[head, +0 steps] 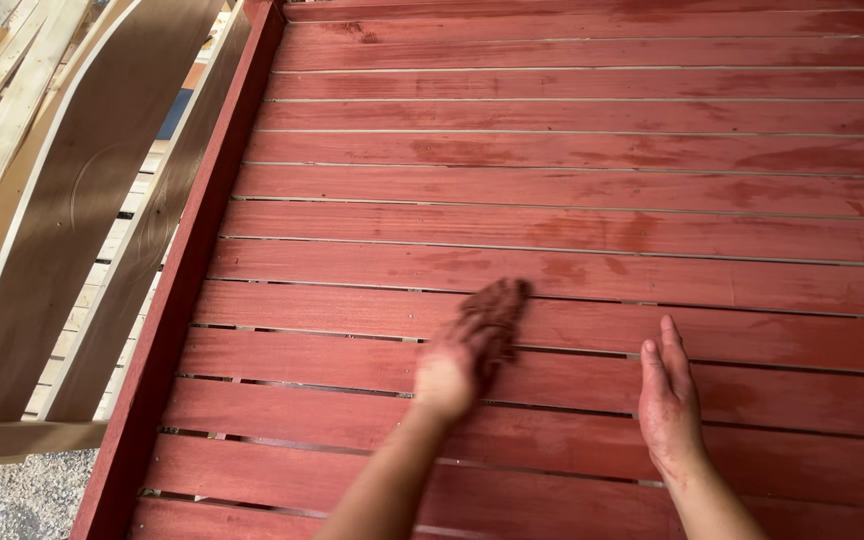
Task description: The person wipes the surface and edges of a reddish-brown wooden bench using a brown cloth. The person moves around the bench to reach different sides and continues wiping the slatted top and frame.
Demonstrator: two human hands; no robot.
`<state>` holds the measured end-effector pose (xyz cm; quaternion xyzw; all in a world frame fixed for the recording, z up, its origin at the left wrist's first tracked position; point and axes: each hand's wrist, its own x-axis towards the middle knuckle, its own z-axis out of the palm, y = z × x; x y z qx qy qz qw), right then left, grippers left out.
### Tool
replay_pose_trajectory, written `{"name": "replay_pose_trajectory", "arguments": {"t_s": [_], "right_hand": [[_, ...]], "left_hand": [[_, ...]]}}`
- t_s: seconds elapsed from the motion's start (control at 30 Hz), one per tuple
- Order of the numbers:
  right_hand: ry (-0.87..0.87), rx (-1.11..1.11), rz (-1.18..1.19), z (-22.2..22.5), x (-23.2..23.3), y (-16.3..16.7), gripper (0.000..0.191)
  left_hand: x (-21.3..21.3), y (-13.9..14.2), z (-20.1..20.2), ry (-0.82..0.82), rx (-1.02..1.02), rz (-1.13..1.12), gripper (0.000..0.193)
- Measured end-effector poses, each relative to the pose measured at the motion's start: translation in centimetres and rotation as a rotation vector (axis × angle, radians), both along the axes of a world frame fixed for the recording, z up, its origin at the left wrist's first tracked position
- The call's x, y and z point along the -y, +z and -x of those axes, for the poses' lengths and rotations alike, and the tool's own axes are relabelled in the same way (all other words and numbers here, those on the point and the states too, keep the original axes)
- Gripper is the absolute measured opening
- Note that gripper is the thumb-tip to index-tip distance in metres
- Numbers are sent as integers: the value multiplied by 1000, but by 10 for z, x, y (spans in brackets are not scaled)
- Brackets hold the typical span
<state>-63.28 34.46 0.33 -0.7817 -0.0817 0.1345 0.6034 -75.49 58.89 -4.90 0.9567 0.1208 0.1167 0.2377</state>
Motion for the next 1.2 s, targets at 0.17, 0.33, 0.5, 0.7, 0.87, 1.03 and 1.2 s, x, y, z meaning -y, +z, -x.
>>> {"name": "replay_pose_trajectory", "arguments": {"t_s": [0.17, 0.33, 0.5, 0.7, 0.87, 1.03, 1.2], "right_hand": [[44, 4, -41, -2, -20, -10, 71], [88, -12, -112, -8, -25, -11, 72], [70, 25, -8, -21, -28, -4, 71], [-29, -8, -57, -42, 16, -6, 69], [-135, 115, -65, -58, 69, -7, 66], [-197, 169, 107, -73, 101, 3, 65], [-180, 158, 67, -74, 67, 2, 66]], "left_hand": [[-139, -2, 84, 354, 497, 144, 33], [-193, -31, 81, 988, 209, -129, 33], [-123, -49, -7, 721, -432, -355, 62], [73, -34, -152, 207, -703, -137, 82], [200, -9, -243, -197, 200, 123, 38], [205, 25, -283, -206, -60, -142, 45], [105, 45, -229, -71, 81, 130, 60]]}}
